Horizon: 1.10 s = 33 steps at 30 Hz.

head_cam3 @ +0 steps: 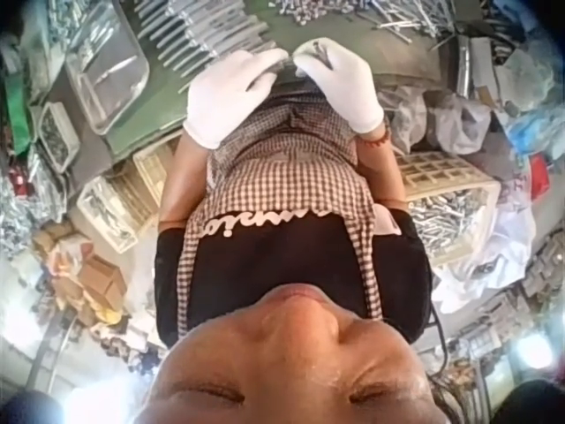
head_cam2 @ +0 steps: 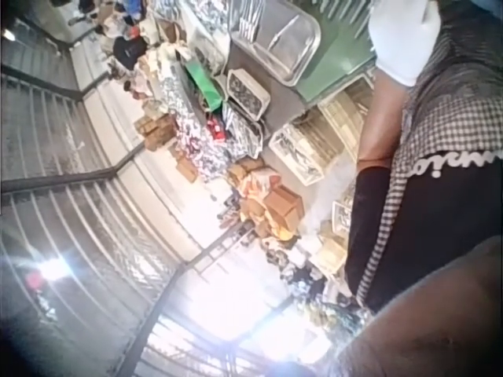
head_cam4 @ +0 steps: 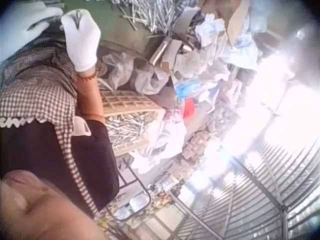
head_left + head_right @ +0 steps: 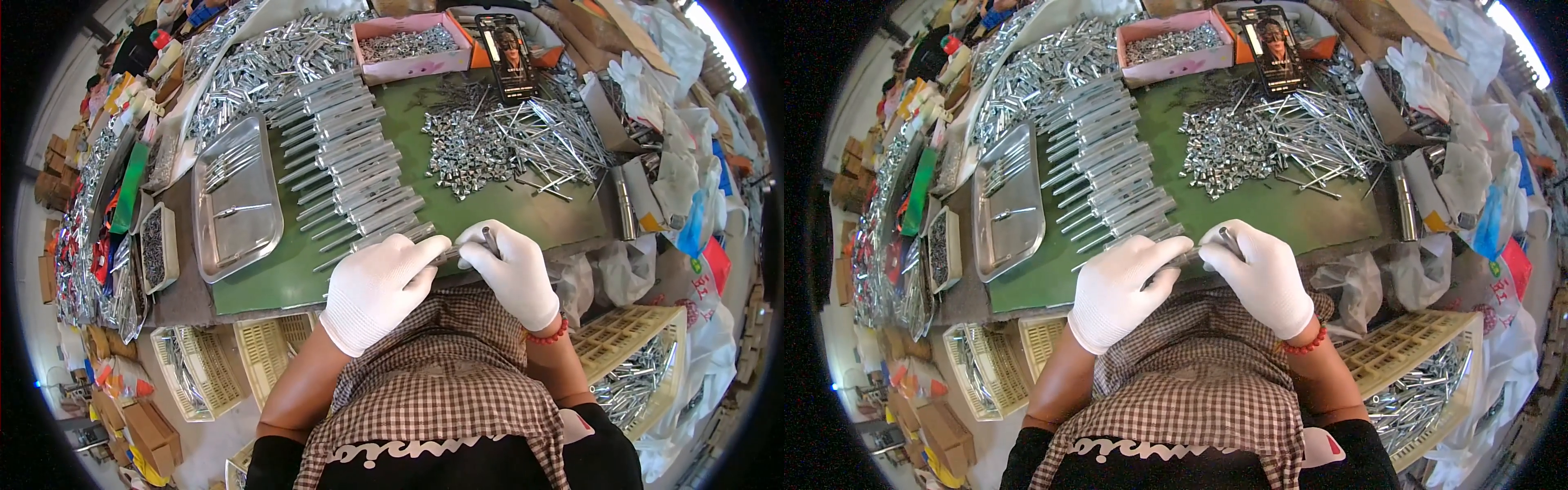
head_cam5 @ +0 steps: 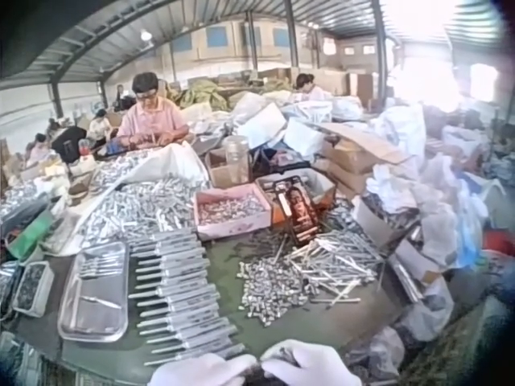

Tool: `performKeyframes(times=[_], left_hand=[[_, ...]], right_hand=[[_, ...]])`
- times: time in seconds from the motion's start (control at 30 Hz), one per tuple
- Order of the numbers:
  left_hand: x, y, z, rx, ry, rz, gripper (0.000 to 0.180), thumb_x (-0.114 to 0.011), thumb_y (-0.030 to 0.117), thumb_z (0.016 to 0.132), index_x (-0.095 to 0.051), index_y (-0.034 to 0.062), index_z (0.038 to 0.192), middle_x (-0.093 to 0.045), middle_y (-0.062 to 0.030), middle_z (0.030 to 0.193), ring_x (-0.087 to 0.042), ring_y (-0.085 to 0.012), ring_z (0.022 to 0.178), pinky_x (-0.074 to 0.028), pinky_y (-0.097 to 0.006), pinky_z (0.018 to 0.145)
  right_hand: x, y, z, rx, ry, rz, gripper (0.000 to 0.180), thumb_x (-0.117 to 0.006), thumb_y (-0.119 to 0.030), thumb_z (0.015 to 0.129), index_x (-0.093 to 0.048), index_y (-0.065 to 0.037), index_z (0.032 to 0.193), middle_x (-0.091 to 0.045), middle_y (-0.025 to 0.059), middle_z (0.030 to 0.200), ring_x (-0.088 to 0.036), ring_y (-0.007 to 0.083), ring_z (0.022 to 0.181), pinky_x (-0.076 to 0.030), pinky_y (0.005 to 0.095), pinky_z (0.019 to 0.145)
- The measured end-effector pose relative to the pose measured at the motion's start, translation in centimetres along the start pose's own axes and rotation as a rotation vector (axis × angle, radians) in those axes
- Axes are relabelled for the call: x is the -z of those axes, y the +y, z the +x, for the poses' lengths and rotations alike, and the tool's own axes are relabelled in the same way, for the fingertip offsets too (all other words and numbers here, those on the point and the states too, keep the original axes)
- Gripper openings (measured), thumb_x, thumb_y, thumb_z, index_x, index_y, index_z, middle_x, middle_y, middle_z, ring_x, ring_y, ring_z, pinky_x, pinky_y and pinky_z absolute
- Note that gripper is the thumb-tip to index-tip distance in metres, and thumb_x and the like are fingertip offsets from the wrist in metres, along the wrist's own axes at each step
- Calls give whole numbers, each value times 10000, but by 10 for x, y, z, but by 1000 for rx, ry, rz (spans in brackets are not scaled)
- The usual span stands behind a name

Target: Manually assembling small metal components by inserting pins into housings on a workbench.

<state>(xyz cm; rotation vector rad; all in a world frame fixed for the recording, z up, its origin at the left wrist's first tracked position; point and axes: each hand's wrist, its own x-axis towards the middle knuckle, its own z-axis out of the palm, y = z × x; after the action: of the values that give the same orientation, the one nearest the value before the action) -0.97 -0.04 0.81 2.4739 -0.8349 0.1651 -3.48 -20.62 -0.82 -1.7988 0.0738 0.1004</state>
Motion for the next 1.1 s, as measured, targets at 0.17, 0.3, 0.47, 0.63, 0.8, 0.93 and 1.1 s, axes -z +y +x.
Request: performKeyframes(times=[0.17, 0.3, 0.47, 0.63, 0.8, 0.93, 1.1], left_hand=[[0, 1, 1, 44, -13, -19, 324, -740, 121, 820, -722, 202, 1132, -669, -42, 831, -666, -240, 684, -530, -334, 603], [-1, 0, 0, 45, 10, -30, 319, -738, 128, 825, -722, 195, 1137, -674, -48, 837, -671, -242, 689, -533, -335, 610], [1, 5, 2, 116, 7, -74, 331, -728, 127, 832, -717, 190, 1158, -686, -61, 858, -677, -248, 699, -539, -336, 633], [-4, 0, -1, 97, 17, -69, 359, -719, 134, 838, -692, 199, 1190, -662, -65, 816, -664, -262, 676, -534, -349, 618], [-9, 2, -3, 30, -24, 17, 282, -686, 157, 869, -689, 207, 1146, -610, -63, 751, -642, -270, 638, -513, -377, 562], [-20, 9, -8, 32, -74, 166, 229, -651, 159, 879, -694, 206, 1099, -570, -67, 757, -624, -271, 608, -498, -389, 524], [-27, 12, -5, 17, -68, 193, 269, -639, 153, 869, -685, 206, 1129, -559, -74, 790, -620, -275, 606, -502, -396, 526]], right_hand=[[1, 2, 0, 96, 12, -32, 134, -683, -64, 937, -683, -11, 1060, -682, 35, 872, -599, 62, 788, -498, 246, 726], [1, 1, 1, 65, -11, -2, 138, -684, -39, 935, -680, -18, 1071, -645, 0, 863, -535, 48, 761, -471, 227, 713], [2, 5, 3, 52, -17, 48, 127, -681, -29, 933, -681, -25, 1060, -605, -23, 838, -464, 38, 725, -430, 213, 673], [3, 6, 4, 13, -21, 76, 136, -683, -25, 927, -686, -29, 1062, -599, -27, 830, -460, 44, 715, -422, 213, 662], [10, 4, 12, 159, 75, -94, 123, -712, -37, 898, -715, -39, 1022, -621, -18, 826, -506, 51, 721, -439, 229, 657], [19, 0, 62, 455, 228, -592, 111, -706, -112, 919, -698, -23, 984, -643, 93, 817, -570, 194, 677, -469, 288, 660], [20, -8, 141, 560, 230, -1063, 143, -609, -214, 938, -698, -107, 970, -663, 132, 861, -673, 358, 844, -534, 476, 735]])
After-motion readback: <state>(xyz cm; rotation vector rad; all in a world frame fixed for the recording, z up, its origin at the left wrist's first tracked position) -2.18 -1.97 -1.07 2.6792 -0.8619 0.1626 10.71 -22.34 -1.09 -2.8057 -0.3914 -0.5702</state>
